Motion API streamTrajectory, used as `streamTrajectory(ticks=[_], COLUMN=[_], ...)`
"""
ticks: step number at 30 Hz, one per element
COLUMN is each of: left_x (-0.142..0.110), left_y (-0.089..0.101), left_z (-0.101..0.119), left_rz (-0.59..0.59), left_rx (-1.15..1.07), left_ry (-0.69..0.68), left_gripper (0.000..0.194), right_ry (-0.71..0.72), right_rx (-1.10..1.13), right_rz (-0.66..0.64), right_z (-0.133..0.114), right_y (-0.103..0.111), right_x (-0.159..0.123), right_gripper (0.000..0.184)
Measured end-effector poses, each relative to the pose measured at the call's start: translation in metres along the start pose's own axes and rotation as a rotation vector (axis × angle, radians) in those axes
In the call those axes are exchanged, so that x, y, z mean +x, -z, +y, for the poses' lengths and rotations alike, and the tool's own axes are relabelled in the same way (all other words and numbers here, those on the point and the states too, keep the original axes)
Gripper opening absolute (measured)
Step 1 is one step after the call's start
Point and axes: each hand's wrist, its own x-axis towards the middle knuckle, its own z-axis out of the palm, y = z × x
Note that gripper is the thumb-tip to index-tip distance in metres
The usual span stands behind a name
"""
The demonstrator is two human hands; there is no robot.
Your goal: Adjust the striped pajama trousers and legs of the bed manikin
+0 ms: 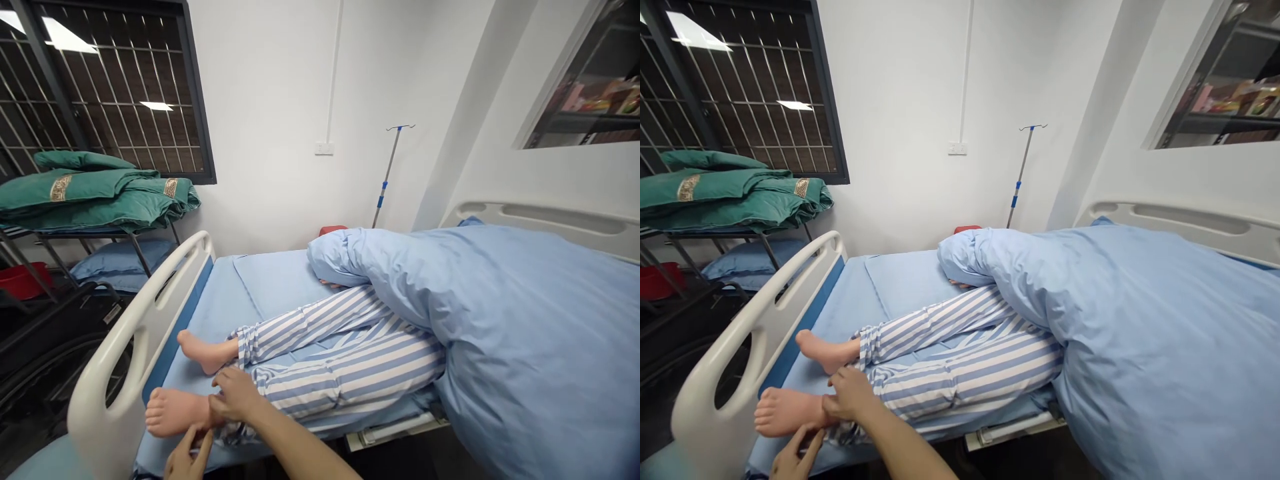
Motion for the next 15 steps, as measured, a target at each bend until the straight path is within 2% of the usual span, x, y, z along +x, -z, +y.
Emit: streamTrajectory(ticks=[4,8,12,15], left_x=[0.008,0.013,0.009,0.007], left_y=[-0.021,-0.049,-0.069,-0.071], left_z=[0.03,0.045,0.055,0.066], left_rz=[0.042,-0.009,-0.045,-0.083], left_rx=[-0.105,-0.205,-0.245,-0.133], left_ry=[0.111,0.081,0.056,0.009], left_gripper=[0.059,0.071,0.081,0.074], right_ry=[-0.081,-0.271,-0.393,-0.441], right_rx=[-0.041,-0.09,-0.129,-0.125], right_rz=[0.052,0.073,0.041,0.027], right_z=[0.026,0.064,0.09,0.098], right_y=[0.052,0.1,0.125,0.129], right_x=[-0.031,-0.075,-0.109,-0.118], right_gripper=[0.02,0.017,0.018,0.019])
